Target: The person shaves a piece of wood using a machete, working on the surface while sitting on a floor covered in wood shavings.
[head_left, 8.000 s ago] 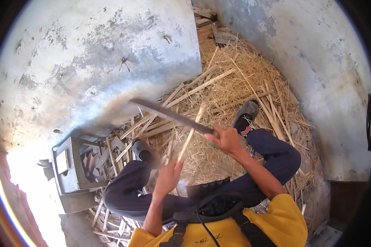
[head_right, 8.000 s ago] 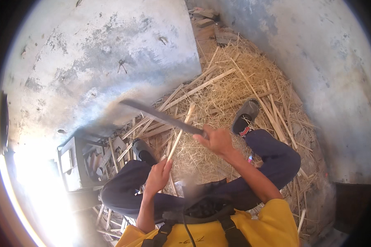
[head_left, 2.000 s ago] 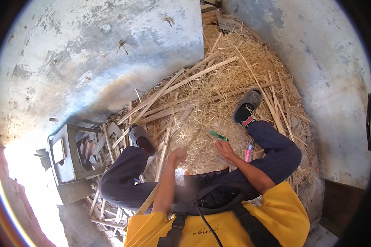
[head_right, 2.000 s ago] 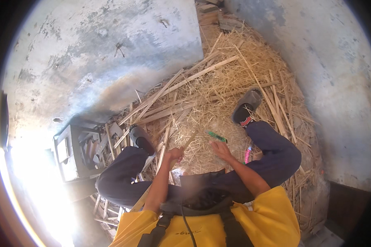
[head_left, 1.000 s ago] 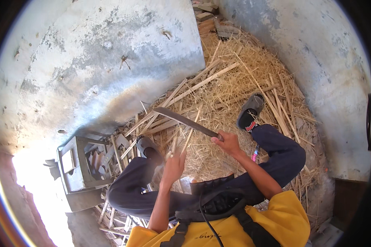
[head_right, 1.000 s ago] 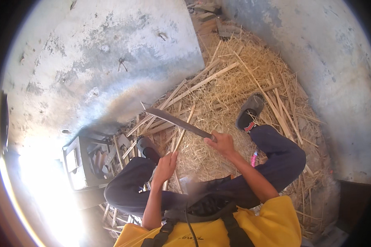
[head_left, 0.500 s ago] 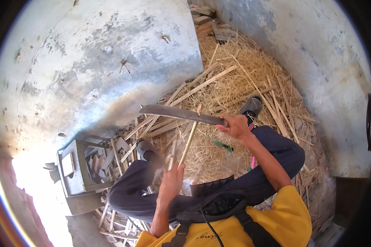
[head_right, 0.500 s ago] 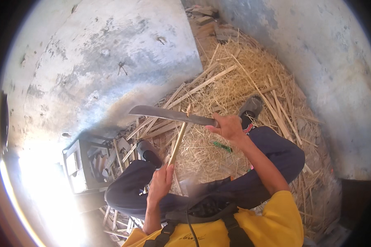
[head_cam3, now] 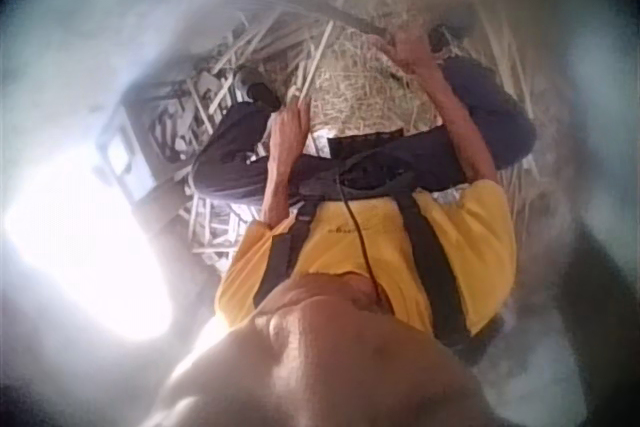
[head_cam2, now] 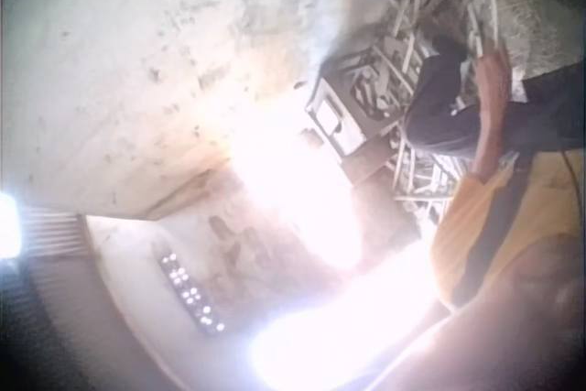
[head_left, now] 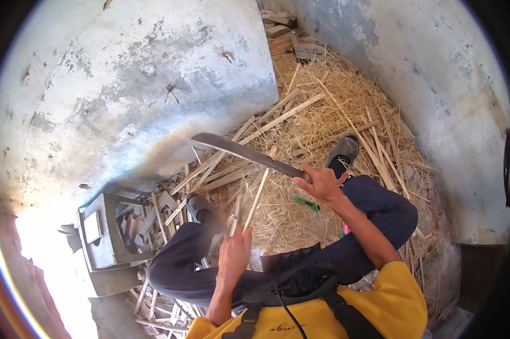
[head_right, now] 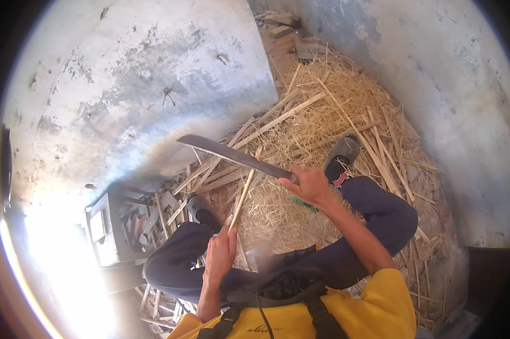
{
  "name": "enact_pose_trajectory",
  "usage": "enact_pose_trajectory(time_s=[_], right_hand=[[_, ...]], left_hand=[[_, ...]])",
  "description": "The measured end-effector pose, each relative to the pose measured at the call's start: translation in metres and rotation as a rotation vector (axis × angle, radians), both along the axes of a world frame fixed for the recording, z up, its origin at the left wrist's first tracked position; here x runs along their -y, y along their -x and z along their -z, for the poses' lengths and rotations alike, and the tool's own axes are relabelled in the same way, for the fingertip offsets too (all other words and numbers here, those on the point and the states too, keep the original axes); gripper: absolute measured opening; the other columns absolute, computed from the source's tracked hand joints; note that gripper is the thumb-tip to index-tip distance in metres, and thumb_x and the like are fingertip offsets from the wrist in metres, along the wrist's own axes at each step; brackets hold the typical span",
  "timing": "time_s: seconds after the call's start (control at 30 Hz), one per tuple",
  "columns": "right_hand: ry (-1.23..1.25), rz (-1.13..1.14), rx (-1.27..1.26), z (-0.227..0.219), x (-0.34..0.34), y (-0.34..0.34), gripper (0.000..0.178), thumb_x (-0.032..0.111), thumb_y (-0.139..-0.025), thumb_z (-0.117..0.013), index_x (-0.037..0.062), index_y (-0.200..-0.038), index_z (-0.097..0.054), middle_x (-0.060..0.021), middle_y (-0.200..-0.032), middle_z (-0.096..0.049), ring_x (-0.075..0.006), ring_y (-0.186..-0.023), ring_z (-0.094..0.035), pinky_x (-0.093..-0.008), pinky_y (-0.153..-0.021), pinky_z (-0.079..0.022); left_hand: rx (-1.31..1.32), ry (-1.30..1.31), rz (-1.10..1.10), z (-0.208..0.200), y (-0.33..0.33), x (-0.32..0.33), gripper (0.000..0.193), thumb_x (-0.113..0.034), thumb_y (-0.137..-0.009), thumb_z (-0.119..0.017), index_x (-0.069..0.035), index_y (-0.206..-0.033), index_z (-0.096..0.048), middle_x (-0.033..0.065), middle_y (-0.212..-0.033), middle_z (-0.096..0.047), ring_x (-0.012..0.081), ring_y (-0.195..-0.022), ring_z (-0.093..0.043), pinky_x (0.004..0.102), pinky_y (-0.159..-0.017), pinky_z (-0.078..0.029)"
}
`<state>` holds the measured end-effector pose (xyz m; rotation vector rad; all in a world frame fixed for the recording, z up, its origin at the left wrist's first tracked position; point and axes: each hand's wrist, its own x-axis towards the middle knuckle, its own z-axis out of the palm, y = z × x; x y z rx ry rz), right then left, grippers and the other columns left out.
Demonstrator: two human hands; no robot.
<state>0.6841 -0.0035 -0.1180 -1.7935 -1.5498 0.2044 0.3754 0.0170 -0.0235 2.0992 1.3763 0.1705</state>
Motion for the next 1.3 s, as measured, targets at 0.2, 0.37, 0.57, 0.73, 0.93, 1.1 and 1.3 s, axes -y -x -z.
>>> enact_pose_trajectory(time_s=[0.2, 0.37, 0.57, 0.73, 0.93, 1.1, 1.3], right_hand=[[0.289, -0.275, -1.205, 0.014, 0.001, 0.002, 0.052, 0.054, -0.099, -0.058, 0.0046, -0.083, -0.061, -0.0083, -0.052, -0.051, -0.0226, -0.046, -0.052, -0.0363, -0.047, -0.040], [0.031, -0.124, -0.618, 0.010, 0.010, 0.009, 0.051, 0.051, -0.099, -0.059, 0.0034, -0.080, -0.057, -0.0102, -0.052, -0.049, -0.0227, -0.046, -0.052, -0.0383, -0.048, -0.039], [0.060, -0.048, -0.308, 0.013, 0.026, 0.007, 0.047, 0.051, -0.095, -0.065, 0.0048, -0.084, -0.061, -0.0127, -0.053, -0.054, -0.0318, -0.047, -0.057, -0.0414, -0.049, -0.043], [0.037, -0.026, -0.206, 0.011, 0.027, 0.004, 0.046, 0.052, -0.092, -0.069, 0.0057, -0.090, -0.065, -0.0120, -0.053, -0.054, -0.0337, -0.048, -0.060, -0.0435, -0.049, -0.044], [0.338, -0.177, -0.279, 0.044, 0.023, 0.031, 0.055, 0.058, -0.094, -0.062, 0.0038, -0.093, -0.069, -0.0170, -0.059, -0.058, -0.0366, -0.058, -0.062, -0.0477, -0.060, -0.047], [0.687, -0.110, -0.569, 0.176, 0.042, 0.067, 0.069, 0.063, -0.100, -0.051, -0.0025, -0.082, -0.066, -0.0209, -0.071, -0.063, -0.0303, -0.068, -0.061, -0.0452, -0.068, -0.047], [0.823, -0.022, -0.547, 0.202, 0.073, 0.071, 0.075, 0.062, -0.101, -0.046, -0.0069, -0.086, -0.069, -0.0217, -0.077, -0.068, -0.0309, -0.076, -0.065, -0.0447, -0.075, -0.049]], left_hand=[[0.057, 0.001, -0.019, -0.008, -0.008, 0.003, 0.034, -0.032, -0.106, -0.049, -0.001, -0.092, -0.054, 0.0309, -0.070, -0.062, 0.0535, -0.072, -0.061, 0.0620, -0.066, -0.045], [-0.009, -0.061, 0.025, -0.004, -0.014, 0.001, 0.033, -0.032, -0.106, -0.050, -0.002, -0.094, -0.051, 0.0291, -0.068, -0.062, 0.0517, -0.069, -0.062, 0.0619, -0.064, -0.046], [-0.084, -0.139, 0.015, -0.004, -0.016, 0.004, 0.034, -0.033, -0.106, -0.051, -0.002, -0.093, -0.050, 0.0278, -0.068, -0.063, 0.0509, -0.064, -0.062, 0.0610, -0.060, -0.046], [-0.105, -0.139, 0.000, -0.002, -0.014, 0.001, 0.036, -0.035, -0.106, -0.051, -0.001, -0.093, -0.051, 0.0283, -0.068, -0.063, 0.0512, -0.064, -0.062, 0.0606, -0.060, -0.047], [-0.152, -0.109, 0.122, 0.090, -0.006, -0.010, 0.036, -0.035, -0.106, -0.049, -0.001, -0.094, -0.056, 0.0285, -0.086, -0.069, 0.0502, -0.071, -0.065, 0.0591, -0.064, -0.052], [-0.533, 0.193, 0.273, 0.210, -0.026, -0.043, 0.052, -0.041, -0.107, -0.038, 0.000, -0.104, -0.070, 0.0240, -0.110, -0.072, 0.0445, -0.098, -0.070, 0.0539, -0.085, -0.056], [-0.553, 0.398, 0.043, 0.314, 0.021, -0.046, 0.063, -0.049, -0.105, -0.033, 0.000, -0.117, -0.071, 0.0270, -0.124, -0.067, 0.0449, -0.117, -0.064, 0.0530, -0.102, -0.049]])
